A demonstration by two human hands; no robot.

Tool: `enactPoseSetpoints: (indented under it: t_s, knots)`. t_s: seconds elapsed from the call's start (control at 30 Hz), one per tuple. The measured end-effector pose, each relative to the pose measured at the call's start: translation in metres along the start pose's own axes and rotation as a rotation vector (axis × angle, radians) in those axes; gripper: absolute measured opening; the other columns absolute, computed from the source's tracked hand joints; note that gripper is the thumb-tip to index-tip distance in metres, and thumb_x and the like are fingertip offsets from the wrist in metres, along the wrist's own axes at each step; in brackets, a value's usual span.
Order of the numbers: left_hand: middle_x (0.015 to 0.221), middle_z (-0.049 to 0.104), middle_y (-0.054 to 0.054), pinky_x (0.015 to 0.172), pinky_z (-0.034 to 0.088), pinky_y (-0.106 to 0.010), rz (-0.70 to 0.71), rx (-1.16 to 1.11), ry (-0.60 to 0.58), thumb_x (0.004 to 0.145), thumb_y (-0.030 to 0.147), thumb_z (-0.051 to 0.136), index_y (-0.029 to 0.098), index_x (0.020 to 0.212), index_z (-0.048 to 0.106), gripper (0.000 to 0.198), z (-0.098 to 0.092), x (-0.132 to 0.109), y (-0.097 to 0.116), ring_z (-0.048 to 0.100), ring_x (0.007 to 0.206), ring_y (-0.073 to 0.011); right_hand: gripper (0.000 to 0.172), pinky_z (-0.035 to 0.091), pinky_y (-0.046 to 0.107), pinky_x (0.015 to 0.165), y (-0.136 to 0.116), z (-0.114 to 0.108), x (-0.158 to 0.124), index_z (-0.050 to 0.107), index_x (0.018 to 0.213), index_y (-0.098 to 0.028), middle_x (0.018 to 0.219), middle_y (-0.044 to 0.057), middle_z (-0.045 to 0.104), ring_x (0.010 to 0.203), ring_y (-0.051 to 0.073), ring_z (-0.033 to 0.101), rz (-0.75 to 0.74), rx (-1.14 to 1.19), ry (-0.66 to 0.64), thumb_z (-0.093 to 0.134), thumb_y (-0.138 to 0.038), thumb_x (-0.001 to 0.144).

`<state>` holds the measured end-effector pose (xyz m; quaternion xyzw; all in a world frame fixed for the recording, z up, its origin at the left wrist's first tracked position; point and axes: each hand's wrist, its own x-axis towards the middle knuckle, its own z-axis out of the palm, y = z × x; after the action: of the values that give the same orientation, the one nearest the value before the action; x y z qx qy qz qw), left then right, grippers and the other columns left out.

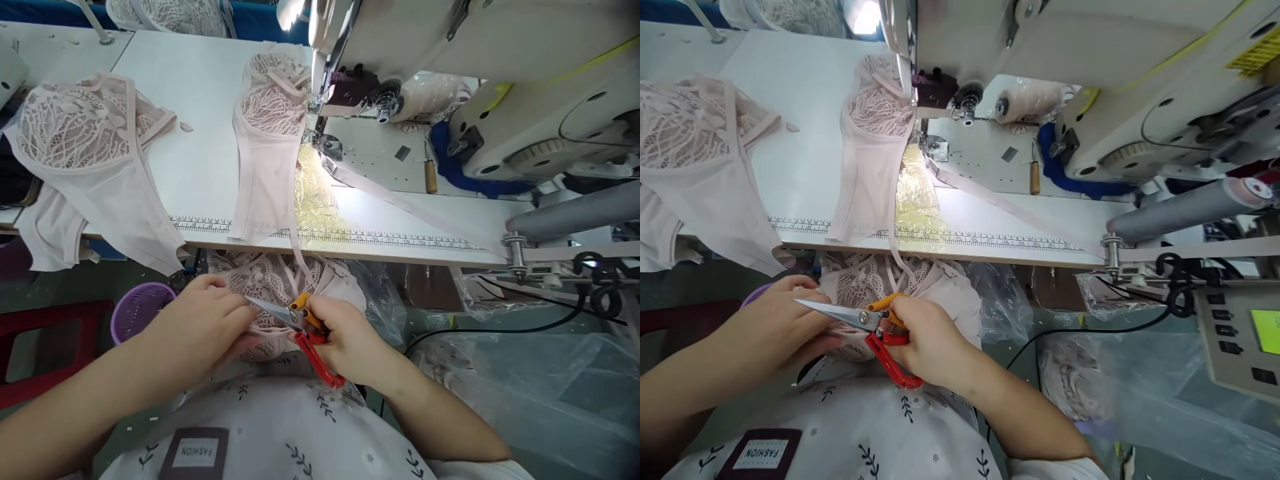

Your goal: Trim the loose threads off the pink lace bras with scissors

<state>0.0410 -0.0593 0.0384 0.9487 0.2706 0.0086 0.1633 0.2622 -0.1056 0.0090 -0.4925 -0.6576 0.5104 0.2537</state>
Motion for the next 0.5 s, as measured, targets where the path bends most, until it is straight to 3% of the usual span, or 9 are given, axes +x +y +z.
enactPoseSetpoints:
  t_s: [0.1,0.27,0.43,0.5]
  knots:
    - [0.067,0.064,-0.002,0.076,0.039,-0.038,-0.041,-0.081,-0.003,0.088,0.031,0.046,0.022,0.08,0.064,0.022,-0.007,-0.017,-0.017,0.056,0.06,-0.0187,0.03,0.029,0.02,0.048,0.004,-0.003,-0.005,0.03,0.064,-0.023,0.061,-0.006,0.034,0.053,0.01,0.031,-0.01,0.004,0.029,0.057,-0.025,0.076]
    - [0.086,0.068,-0.002,0.061,0.045,-0.022,-0.147,-0.386,0.083,0.086,0.021,0.051,0.022,0.093,0.065,0.016,-0.016,-0.039,-0.036,0.061,0.074,-0.0166,0.028,0.03,0.02,0.048,0.006,-0.006,-0.008,0.029,0.065,-0.023,0.06,-0.006,0.035,0.053,0.01,0.031,-0.019,-0.008,0.035,0.055,-0.02,0.075]
    - [0.09,0.065,-0.002,0.065,0.049,-0.021,-0.414,-0.637,0.288,0.083,0.018,0.057,0.023,0.093,0.062,0.013,-0.007,-0.038,-0.024,0.061,0.078,-0.015,0.03,0.027,0.019,0.046,0.014,-0.004,-0.021,0.027,0.063,-0.022,0.06,-0.006,0.033,0.052,0.009,0.027,0.03,-0.018,0.051,0.055,-0.019,0.074]
    - [0.087,0.062,-0.002,0.064,0.049,-0.022,-0.414,-0.732,0.406,0.083,0.017,0.056,0.023,0.102,0.058,0.02,0.0,-0.029,-0.014,0.06,0.075,-0.014,0.029,0.028,0.02,0.047,0.02,-0.003,-0.028,0.029,0.063,-0.022,0.061,-0.005,0.035,0.053,0.009,0.03,0.076,-0.024,0.034,0.054,-0.022,0.077]
